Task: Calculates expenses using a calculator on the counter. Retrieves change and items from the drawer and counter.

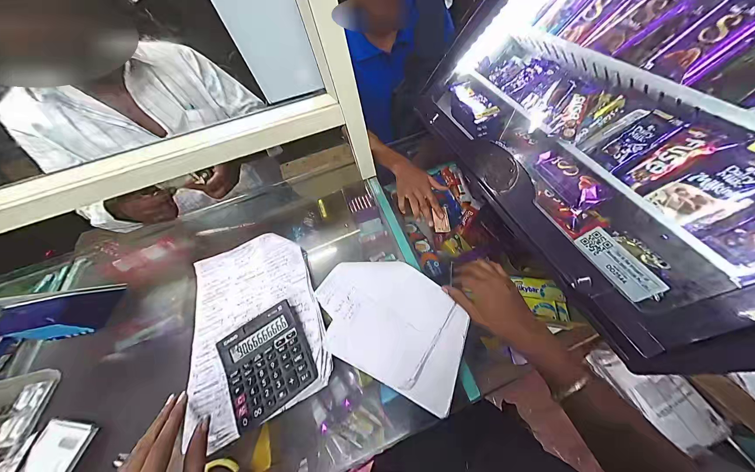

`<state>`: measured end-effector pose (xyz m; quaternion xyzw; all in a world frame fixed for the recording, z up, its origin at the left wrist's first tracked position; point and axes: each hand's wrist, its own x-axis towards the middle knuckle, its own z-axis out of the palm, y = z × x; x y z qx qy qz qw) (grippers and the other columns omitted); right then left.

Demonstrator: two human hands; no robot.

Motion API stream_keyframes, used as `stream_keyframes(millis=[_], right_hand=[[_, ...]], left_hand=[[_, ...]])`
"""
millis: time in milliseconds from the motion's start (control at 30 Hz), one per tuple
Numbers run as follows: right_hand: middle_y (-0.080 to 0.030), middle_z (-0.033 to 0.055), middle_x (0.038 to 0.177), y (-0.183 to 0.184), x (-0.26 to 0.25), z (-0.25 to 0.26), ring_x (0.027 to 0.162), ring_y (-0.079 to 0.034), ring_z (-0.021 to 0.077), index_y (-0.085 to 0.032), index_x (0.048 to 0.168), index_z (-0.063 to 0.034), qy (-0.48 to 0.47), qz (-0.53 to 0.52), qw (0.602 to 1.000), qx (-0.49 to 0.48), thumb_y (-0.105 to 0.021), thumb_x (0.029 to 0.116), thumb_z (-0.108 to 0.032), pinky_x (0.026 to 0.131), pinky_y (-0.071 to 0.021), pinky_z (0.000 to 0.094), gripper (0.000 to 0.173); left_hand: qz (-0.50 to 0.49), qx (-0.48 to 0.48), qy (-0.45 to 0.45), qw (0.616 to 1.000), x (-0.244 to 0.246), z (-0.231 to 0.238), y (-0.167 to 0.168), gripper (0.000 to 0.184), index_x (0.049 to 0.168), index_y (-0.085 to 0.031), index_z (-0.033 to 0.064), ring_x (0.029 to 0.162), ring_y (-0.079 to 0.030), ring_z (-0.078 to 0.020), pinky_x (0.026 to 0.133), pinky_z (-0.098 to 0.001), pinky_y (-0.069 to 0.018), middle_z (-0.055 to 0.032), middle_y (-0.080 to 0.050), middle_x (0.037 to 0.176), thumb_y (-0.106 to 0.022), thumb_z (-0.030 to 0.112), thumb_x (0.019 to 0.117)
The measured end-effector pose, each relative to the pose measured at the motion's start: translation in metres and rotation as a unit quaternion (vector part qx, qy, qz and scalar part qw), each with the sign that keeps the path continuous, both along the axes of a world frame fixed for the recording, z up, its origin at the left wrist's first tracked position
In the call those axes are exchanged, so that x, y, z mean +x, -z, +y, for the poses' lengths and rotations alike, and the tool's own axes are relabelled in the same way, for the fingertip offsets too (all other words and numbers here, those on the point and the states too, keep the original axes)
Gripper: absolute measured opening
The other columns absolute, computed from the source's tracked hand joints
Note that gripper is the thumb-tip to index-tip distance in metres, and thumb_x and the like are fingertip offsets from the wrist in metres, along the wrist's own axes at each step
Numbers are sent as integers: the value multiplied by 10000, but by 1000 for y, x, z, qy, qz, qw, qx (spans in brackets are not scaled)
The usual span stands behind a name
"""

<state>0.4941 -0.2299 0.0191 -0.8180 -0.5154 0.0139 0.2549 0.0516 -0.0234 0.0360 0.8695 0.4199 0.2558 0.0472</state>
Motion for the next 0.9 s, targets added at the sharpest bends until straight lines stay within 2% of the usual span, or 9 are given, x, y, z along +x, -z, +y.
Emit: stream_keyframes(millis=[33, 167, 267, 367, 533, 633, 700, 767, 900], right_hand=[[-695, 182, 1254, -13, 8, 11, 1276, -591, 376, -738, 1156, -23, 12, 31, 997, -69, -504, 1057, -414, 1128, -383, 578, 466], [-628, 313, 1217, -35, 37, 60, 1202, -570, 507, -649, 1218, 65, 141, 25, 987, -74, -607, 1027, -361, 951, -476, 661, 469], [-516, 371, 1376, -34, 56, 85, 1325, -461, 546, -502, 1389, 109, 198, 75, 966, -151, -669, 967, -463, 1028, -376, 708, 730], [-517, 343, 1383, -28, 64, 97, 1325, -479, 505, -580, 1291, 90, 200, 128, 959, -157, -679, 971, -434, 1027, -378, 704, 622], [-630, 276, 1156, -32, 42, 74, 1116, -609, 455, -679, 1114, 28, 196, 140, 966, -95, -643, 1010, -270, 884, -479, 660, 318], [-647, 235, 1088, -41, -11, 32, 1008, -643, 401, -711, 1067, 24, 96, 128, 987, -22, -660, 994, -192, 845, -538, 592, 233], [-681, 181, 1013, -40, -49, 6, 909, -664, 268, -722, 979, 24, -43, 173, 984, 7, -634, 991, -174, 805, -561, 430, 217], [-679, 150, 982, -37, -83, -18, 914, -648, 178, -710, 958, 25, -168, 261, 951, 3, -572, 1035, -198, 827, -539, 312, 273], [-653, 129, 960, -20, -98, -55, 945, -621, 142, -677, 991, 39, -273, 417, 866, -44, -507, 1075, -201, 864, -507, 293, 305]], left_hand=[[-12, 7, 23, 1000, 6, -3, 0, 441, 1364, -596, -63, 1313, -569, -414, 1123, -524, -421, -280, -597, 1384, -555, 243, 1049], [-54, 19, 132, 990, 51, -33, -4, 414, 1334, -611, -47, 1255, -613, -348, 1072, -495, -446, -251, -636, 1339, -565, 250, 1050], [-100, -19, 201, 974, 85, -57, 4, 377, 1310, -636, 7, 1288, -599, -259, 1108, -437, -426, -185, -655, 1339, -538, 270, 1058], [-170, -40, 238, 955, 112, -67, 19, 335, 1278, -662, 50, 1268, -616, -199, 1100, -397, -444, -134, -688, 1301, -551, 272, 1054], [-280, -193, 305, 889, 129, -78, 32, 274, 1232, -711, 80, 1236, -640, -142, 1079, -319, -501, -60, -712, 1276, -566, 220, 1047], [-320, -343, 300, 831, 137, -85, 33, 308, 1282, -690, 76, 1146, -683, -132, 1004, -291, -558, -36, -722, 1250, -557, 238, 1057], [-330, -430, 301, 785, 146, -88, 33, 440, 1381, -576, -25, 1172, -674, -164, 998, -313, -562, -98, -692, 1301, -558, 265, 1050], [-332, -499, 326, 731, 153, -94, 35, 559, 1450, -516, 0, 1237, -636, -180, 1017, -338, -553, -98, -638, 1383, -618, 336, 1015], [-345, -541, 396, 657, 164, -107, 39, 207, 1146, -743, 94, 1177, -669, -174, 1007, -330, -562, -69, -705, 1268, -658, 212, 1000]])
